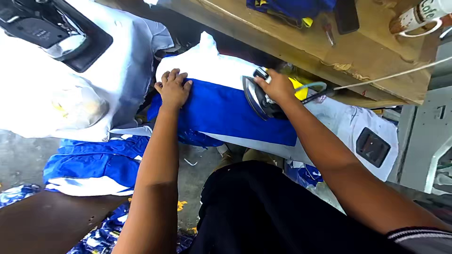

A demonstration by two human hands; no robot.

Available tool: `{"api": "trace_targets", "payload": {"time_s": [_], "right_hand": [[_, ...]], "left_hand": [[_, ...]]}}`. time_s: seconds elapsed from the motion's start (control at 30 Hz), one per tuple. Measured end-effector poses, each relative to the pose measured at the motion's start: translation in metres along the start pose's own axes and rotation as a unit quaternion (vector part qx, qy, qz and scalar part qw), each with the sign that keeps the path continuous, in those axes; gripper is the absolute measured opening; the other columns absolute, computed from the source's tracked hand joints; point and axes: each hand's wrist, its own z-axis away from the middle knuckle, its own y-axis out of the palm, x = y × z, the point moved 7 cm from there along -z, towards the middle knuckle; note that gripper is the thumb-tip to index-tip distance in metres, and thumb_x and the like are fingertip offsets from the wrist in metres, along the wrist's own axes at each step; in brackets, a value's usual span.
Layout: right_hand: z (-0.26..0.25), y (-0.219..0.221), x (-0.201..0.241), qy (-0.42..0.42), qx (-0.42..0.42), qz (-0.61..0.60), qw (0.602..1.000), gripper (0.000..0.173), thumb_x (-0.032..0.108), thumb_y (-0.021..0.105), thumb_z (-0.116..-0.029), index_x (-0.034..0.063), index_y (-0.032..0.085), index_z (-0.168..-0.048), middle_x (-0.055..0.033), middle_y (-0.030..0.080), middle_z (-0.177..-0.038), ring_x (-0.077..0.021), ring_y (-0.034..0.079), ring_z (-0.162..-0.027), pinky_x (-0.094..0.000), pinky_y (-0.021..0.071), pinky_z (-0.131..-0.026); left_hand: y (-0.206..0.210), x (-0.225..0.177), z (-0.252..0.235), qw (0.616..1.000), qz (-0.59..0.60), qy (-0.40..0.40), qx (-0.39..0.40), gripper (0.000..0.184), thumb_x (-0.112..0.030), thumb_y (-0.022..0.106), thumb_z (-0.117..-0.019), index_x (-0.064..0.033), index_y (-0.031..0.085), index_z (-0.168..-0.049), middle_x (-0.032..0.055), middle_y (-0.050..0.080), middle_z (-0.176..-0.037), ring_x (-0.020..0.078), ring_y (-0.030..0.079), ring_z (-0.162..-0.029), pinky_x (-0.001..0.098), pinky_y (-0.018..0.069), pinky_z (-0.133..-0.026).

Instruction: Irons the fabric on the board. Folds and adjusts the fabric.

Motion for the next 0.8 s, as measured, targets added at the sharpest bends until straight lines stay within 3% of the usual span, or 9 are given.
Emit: {"api": "trace_targets", "payload": {"time_s": [0.13,0.27,0.47,0.67,0.8], "right_hand": [[-0.018,0.003,0.044,-0.04,0.016,-0.005,0.999,0.059,0.057,0.05,-0.1043,0.012,0.059,-0.142,-0.0224,0.07,-0.12,-0.0424,0.067,-0.114,-0.0637,0.0511,-0.093],[0.009,0.021,0.054,-0.161,0.086,0.063,0.981,0.056,0.056,0.052,-0.104,0.0139,0.06,-0.139,-0.024,0.072,-0.108,-0.0457,0.069,-0.103,-0.0662,0.0518,-0.084],[0.006,0.015,0.033,-0.087,0.046,0.039,0.994,0.056,0.055,0.052,-0.1044,0.011,0.061,-0.137,-0.0241,0.071,-0.109,-0.0451,0.069,-0.104,-0.065,0.0521,-0.085],[0.02,0.027,0.06,-0.164,0.088,0.072,0.98,0.054,0.056,0.053,-0.1038,0.0147,0.061,-0.138,-0.0224,0.072,-0.107,-0.0441,0.07,-0.102,-0.0642,0.0526,-0.083],[0.039,0.027,0.014,-0.111,0.077,0.05,0.99,0.055,0.056,0.053,-0.1036,0.0145,0.061,-0.139,-0.0249,0.072,-0.104,-0.0473,0.07,-0.098,-0.0667,0.0524,-0.08]], "left_hand": [[0.001,-0.011,-0.002,0.999,-0.016,-0.045,-0.004,0.058,-0.052,0.049,-0.1046,-0.009,0.057,-0.143,0.0163,0.037,-0.162,0.0458,0.024,-0.152,0.0806,0.0138,-0.11],[0.003,-0.012,-0.003,0.998,-0.034,-0.045,-0.022,0.054,-0.046,0.057,-0.103,-0.0094,0.056,-0.143,0.0167,0.04,-0.161,0.0467,0.026,-0.151,0.0809,0.0145,-0.11],[0.006,-0.006,-0.004,0.998,-0.022,-0.049,-0.028,0.051,-0.041,0.059,-0.1022,-0.0123,0.057,-0.143,0.0135,0.039,-0.162,0.0442,0.025,-0.152,0.0797,0.0158,-0.11],[0.005,-0.009,-0.002,0.998,-0.036,-0.051,-0.024,0.051,-0.042,0.058,-0.1027,-0.012,0.055,-0.144,0.0142,0.038,-0.162,0.0431,0.026,-0.152,0.0794,0.0143,-0.111],[0.006,-0.006,-0.002,0.997,-0.054,-0.037,-0.031,0.052,-0.044,0.056,-0.1034,-0.0131,0.055,-0.145,0.0142,0.04,-0.161,0.0434,0.029,-0.151,0.0804,0.0144,-0.111]]}}
